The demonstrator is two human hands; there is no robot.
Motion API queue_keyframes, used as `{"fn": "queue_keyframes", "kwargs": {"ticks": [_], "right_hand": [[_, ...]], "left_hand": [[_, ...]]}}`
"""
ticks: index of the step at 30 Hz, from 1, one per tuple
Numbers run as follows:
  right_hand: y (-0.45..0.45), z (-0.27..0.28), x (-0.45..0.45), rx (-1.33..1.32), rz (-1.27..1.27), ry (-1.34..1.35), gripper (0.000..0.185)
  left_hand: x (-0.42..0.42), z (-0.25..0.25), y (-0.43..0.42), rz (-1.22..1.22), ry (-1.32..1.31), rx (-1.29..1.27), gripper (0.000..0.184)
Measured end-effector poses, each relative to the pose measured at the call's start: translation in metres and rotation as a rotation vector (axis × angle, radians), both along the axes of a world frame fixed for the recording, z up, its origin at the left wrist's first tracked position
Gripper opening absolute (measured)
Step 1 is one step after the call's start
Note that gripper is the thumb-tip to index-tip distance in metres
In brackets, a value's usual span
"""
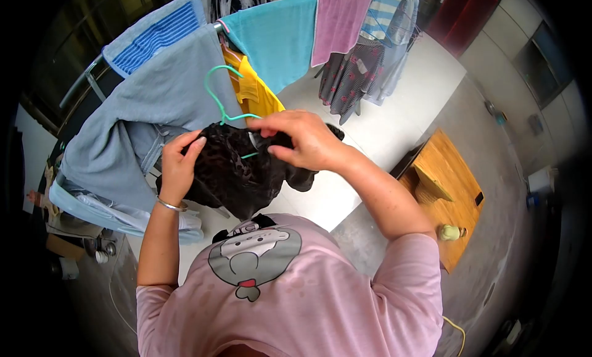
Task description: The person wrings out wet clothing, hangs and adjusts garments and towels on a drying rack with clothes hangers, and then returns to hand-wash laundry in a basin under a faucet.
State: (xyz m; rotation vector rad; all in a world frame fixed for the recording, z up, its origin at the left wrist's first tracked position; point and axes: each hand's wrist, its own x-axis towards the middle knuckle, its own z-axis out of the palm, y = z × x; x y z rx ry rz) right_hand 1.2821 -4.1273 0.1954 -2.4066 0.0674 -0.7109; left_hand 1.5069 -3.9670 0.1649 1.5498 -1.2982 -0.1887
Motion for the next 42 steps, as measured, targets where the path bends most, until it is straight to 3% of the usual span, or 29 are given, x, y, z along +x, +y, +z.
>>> {"fn": "queue_keyframes", "kwargs": {"ticks": [2, 3, 6, 9, 13, 16, 19, 21, 24, 25, 27, 28, 31, 35, 38, 42], "right_hand": [[-0.01, 0.0, -0.015, 0.396, 0.035, -0.164, 0.057], [-0.019, 0.003, -0.022, 0.381, -0.076, -0.292, 0.051], [-0.053, 0.0, -0.05, 0.195, -0.345, -0.231, 0.035], [-0.063, -0.018, -0.075, 0.335, -0.441, -0.044, 0.034], [-0.074, -0.039, -0.089, 0.503, -0.388, -0.137, 0.024], [-0.071, -0.029, -0.092, 0.441, -0.491, -0.1, 0.016], [-0.08, -0.027, -0.096, 0.45, -0.533, -0.246, 0.014], [-0.075, -0.014, -0.093, 0.156, -0.69, -0.23, 0.03], [-0.046, 0.014, -0.062, 0.046, -0.46, -0.253, 0.042], [-0.039, 0.021, -0.052, -0.134, -0.469, -0.176, 0.036], [-0.035, 0.032, -0.038, -0.224, -0.426, 0.059, 0.025], [-0.034, 0.029, -0.031, -0.263, -0.387, 0.033, 0.016], [-0.037, 0.023, -0.028, -0.039, -0.414, -0.029, 0.016], [-0.043, 0.021, -0.038, 0.018, -0.496, 0.01, 0.026], [-0.052, 0.016, -0.052, 0.37, -0.414, -0.005, 0.028], [-0.047, 0.015, -0.064, 0.463, -0.378, 0.081, 0.023]], "left_hand": [[0.006, 0.001, 0.0, -0.066, 0.113, 0.001, 0.019], [0.007, 0.003, 0.0, -0.092, 0.159, -0.01, 0.019], [0.014, 0.003, -0.002, -0.083, 0.156, -0.064, 0.019], [0.02, 0.002, -0.004, -0.095, 0.185, -0.095, 0.02], [0.022, 0.002, -0.004, -0.113, 0.271, -0.114, 0.023], [0.026, -0.005, -0.007, -0.107, 0.277, -0.136, 0.025], [0.03, -0.007, -0.007, -0.095, 0.271, -0.143, 0.025], [0.026, -0.006, -0.006, -0.102, 0.293, -0.13, 0.024], [0.019, -0.007, -0.013, -0.147, 0.337, -0.099, 0.023], [0.019, -0.011, -0.016, -0.165, 0.339, -0.087, 0.023], [0.018, -0.014, -0.022, -0.197, 0.338, -0.062, 0.023], [0.017, -0.01, -0.023, -0.233, 0.357, -0.053, 0.023], [0.026, -0.012, -0.024, -0.261, 0.362, -0.035, 0.023], [0.037, -0.012, -0.021, -0.202, 0.212, -0.026, 0.022], [0.052, -0.008, -0.013, -0.187, -0.071, 0.036, 0.02], [0.063, -0.023, -0.008, -0.22, -0.027, 0.168, 0.02]]}}
